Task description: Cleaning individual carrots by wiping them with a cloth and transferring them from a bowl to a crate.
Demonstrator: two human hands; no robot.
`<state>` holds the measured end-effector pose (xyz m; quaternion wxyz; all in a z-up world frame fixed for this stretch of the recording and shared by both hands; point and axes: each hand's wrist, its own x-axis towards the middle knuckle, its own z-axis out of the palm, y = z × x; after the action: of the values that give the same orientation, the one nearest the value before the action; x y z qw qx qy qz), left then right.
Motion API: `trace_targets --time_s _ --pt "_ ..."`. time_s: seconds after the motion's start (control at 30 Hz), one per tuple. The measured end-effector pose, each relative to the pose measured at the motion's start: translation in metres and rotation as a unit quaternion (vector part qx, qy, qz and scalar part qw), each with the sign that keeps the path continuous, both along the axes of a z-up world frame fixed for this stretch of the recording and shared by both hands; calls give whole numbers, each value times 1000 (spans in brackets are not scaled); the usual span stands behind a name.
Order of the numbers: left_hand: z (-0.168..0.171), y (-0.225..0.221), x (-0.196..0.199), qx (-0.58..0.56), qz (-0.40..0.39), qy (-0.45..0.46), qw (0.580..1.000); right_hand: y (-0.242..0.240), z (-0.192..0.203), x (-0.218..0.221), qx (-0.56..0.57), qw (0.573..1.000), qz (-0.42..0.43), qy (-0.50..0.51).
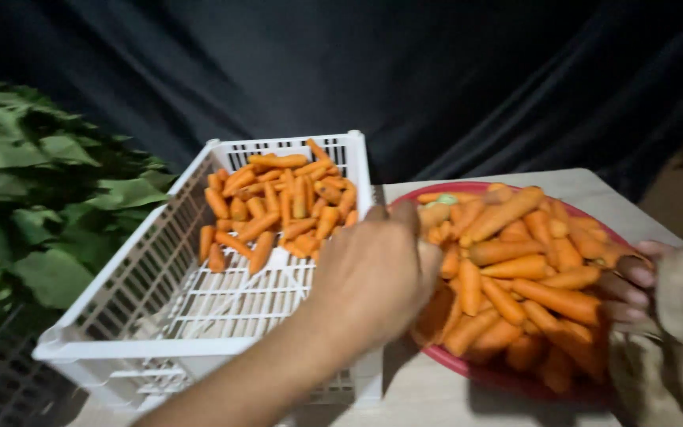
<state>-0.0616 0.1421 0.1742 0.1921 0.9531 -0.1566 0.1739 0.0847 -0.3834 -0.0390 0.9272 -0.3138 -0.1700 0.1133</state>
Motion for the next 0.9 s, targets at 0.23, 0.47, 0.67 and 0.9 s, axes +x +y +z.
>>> trace_targets --time_s 0.23,0.47,0.67,0.9 --pt "-63 -94 0 -215 -207 -14 954 166 70 -75 -63 941 -310 122" --pt "-103 -170 12 -567 -201 203 773 184 93 -109 -310 784 -534 64" --pt "-139 -192 32 -691 -265 225 634 245 113 -140 -266 804 -531 19" --pt "-164 -187 52 -715 -351 219 564 238 92 -127 -460 630 -573 -253"
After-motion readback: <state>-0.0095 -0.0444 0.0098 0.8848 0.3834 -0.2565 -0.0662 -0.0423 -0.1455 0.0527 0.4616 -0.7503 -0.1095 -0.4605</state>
